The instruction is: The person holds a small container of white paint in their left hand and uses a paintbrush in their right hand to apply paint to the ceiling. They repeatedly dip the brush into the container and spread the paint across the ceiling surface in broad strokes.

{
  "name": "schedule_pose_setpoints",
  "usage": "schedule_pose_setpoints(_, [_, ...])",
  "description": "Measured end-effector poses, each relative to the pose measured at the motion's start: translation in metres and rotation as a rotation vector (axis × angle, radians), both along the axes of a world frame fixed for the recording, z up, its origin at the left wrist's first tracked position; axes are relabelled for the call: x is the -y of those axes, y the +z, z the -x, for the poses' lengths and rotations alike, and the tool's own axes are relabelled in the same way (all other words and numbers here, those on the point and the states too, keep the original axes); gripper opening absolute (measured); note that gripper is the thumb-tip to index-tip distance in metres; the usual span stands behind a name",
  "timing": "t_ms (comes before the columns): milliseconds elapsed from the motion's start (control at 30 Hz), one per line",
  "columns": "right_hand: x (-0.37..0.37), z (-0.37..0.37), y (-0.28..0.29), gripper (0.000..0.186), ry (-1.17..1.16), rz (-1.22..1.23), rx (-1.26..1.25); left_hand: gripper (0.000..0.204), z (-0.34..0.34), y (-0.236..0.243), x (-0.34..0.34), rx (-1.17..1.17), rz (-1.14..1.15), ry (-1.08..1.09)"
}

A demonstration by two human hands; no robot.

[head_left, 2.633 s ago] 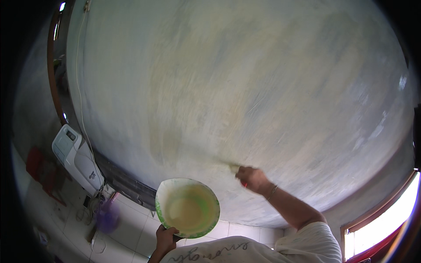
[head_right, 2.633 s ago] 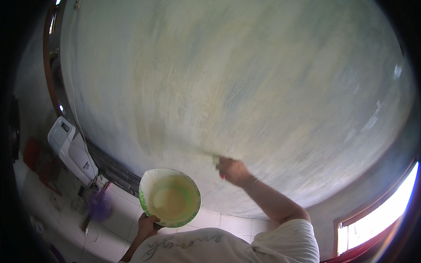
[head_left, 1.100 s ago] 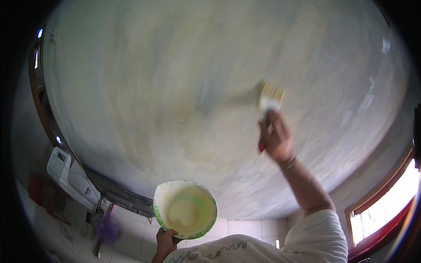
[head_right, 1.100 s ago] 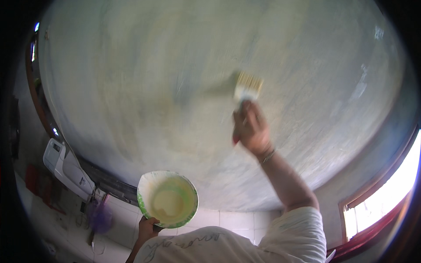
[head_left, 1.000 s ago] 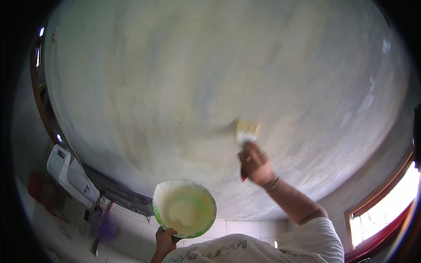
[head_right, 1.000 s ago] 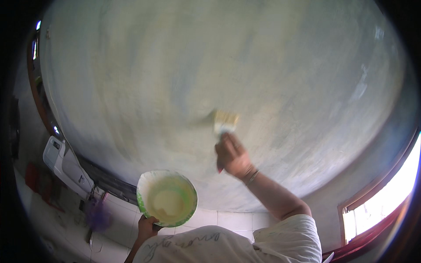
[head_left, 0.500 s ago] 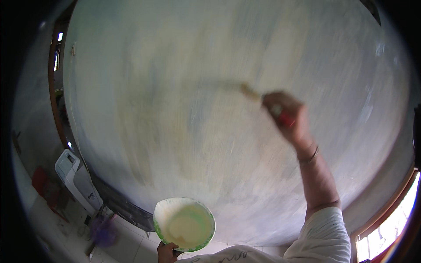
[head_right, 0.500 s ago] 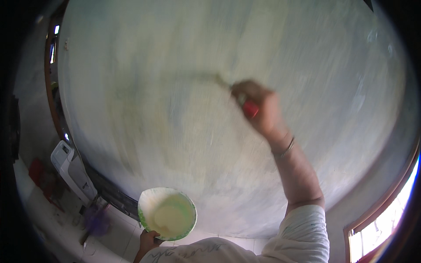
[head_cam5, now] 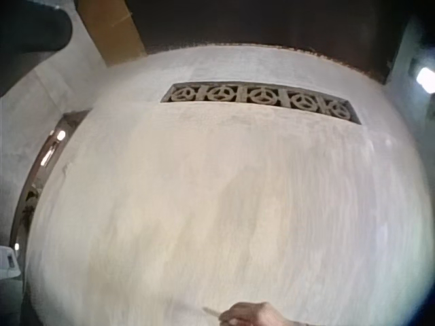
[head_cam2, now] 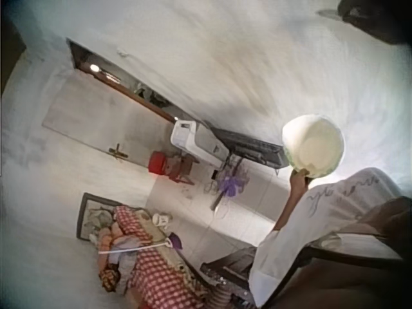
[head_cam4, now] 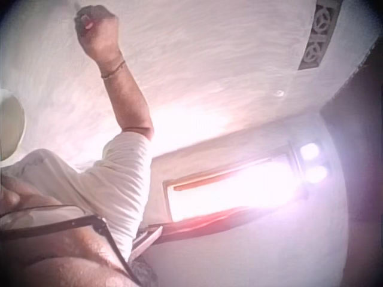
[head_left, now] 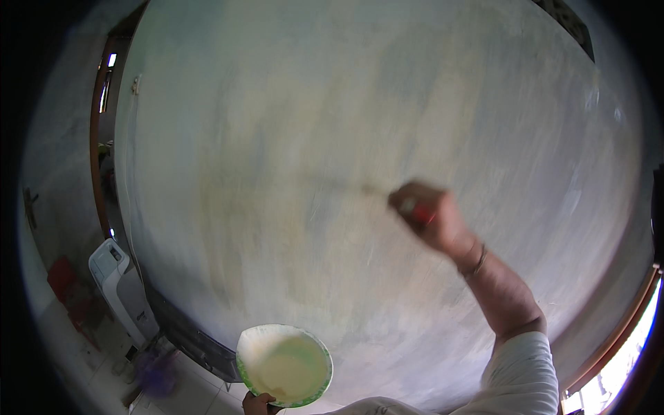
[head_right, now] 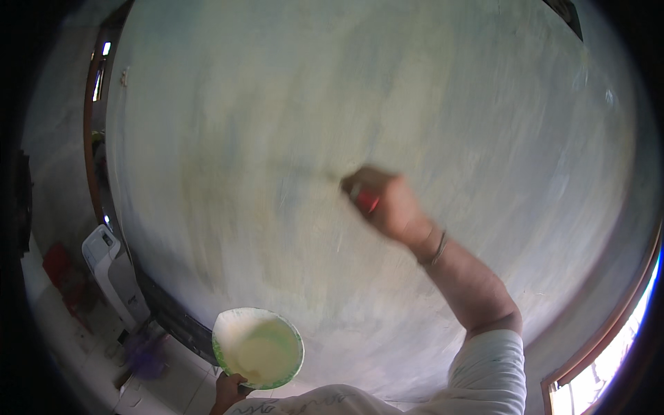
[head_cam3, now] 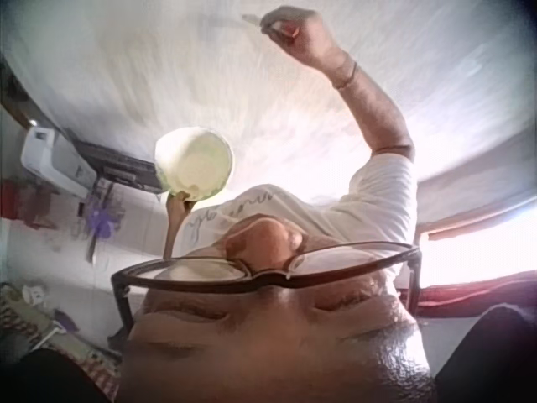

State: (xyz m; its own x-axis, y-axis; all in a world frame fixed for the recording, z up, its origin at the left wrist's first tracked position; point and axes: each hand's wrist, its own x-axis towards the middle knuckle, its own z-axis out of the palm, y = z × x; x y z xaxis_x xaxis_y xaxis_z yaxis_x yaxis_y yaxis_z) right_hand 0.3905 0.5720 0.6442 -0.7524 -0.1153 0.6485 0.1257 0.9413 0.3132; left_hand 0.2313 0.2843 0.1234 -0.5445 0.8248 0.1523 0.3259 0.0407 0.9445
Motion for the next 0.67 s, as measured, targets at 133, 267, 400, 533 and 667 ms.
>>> schedule_pose_setpoints(133, [-0.025,0.015,0.099,0.013,0.202,-0.244,-0.531,0.047,0.003,-0.020,-0.016,1.096,-0.214,0.101])
schedule_pose_setpoints(267, [-0.046,0.006,0.088,0.011,0.038,-0.173,-0.513,0.047,0.000,-0.012,-0.021,1.146,-0.234,0.092])
schedule_pose_setpoints(400, [-0.044,-0.005,-0.065,0.018,-0.078,-0.035,-0.168,0.044,0.010,-0.001,-0.002,-0.006,0.032,-0.042])
schedule_pose_setpoints(533, [-0.005,-0.032,-0.156,0.017,-0.144,0.539,0.113,0.044,0.016,-0.045,-0.012,0.933,-0.036,0.090])
schedule_pose_setpoints(667, [-0.033,-0.040,-0.139,0.019,-0.104,0.399,0.024,0.048,0.014,-0.047,-0.008,0.087,0.098,-0.064])
